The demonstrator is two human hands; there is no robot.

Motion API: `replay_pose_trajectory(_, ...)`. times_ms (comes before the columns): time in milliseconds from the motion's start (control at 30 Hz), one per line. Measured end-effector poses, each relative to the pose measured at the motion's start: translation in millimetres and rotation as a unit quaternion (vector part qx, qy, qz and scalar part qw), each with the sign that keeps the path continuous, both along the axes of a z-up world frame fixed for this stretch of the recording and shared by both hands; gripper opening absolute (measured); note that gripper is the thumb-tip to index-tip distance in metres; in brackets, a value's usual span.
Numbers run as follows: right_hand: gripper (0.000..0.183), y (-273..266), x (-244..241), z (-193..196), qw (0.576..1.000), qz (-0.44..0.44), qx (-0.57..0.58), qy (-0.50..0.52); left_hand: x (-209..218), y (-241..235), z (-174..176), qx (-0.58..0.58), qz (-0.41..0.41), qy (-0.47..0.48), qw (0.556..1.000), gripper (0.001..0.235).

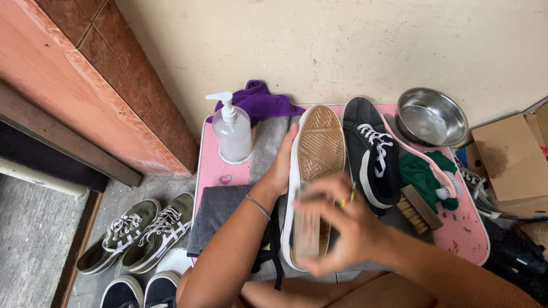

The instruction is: The person scrubs the sole and sides of a black and white sneaker using a brush and a green cloth. They repeatedly dip the brush into a metal bowl of water and wipe the shoe, focusing on the sole and the white midsole.

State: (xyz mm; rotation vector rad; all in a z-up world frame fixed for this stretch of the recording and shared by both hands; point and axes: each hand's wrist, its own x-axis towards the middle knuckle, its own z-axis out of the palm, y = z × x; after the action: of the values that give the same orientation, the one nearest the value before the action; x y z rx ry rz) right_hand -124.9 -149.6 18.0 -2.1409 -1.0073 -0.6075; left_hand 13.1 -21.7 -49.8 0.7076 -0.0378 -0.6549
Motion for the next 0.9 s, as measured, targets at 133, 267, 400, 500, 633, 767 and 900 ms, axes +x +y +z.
replay_pose_trajectory(133,0.091,-12.3,22.5,7.9,0.998,0.044,-0.037,-0.032,-3.5,1.3,-4.1,0.033,-0.028,-0.009,0.999,0.12)
replay_pose_trajectory(267,0.091,-47.7,115.8,22.4,0.992,-0.115,0.037,-0.044,4.2,-1.4,-14.2,0.069,-0.036,-0.043,0.996,0.119)
replay_pose_trajectory(400,0.086,-35.1,125.6,22.3,0.98,-0.177,0.077,-0.043,11.7,1.3,-6.2,0.09,-0.021,-0.045,0.995,0.117)
replay_pose_trajectory(500,0.095,4.7,37.7,22.8,0.997,-0.073,0.032,0.001,-10.4,10.1,29.9,0.077,-0.018,-0.05,0.996,0.119)
replay_pose_trajectory(633,0.094,-23.4,53.8,25.4,0.998,-0.057,0.027,0.028,2.0,0.7,-9.6,0.057,-0.028,-0.053,0.997,0.121)
replay_pose_trajectory(767,0.087,-68.5,114.2,35.6,0.983,-0.173,0.059,-0.014,-17.2,9.7,19.1,0.053,-0.036,-0.055,0.996,0.12)
replay_pose_trajectory(900,0.096,-66.0,77.0,21.5,0.98,-0.187,0.061,0.021,-14.5,11.1,30.8,0.025,-0.024,-0.058,0.998,0.12)
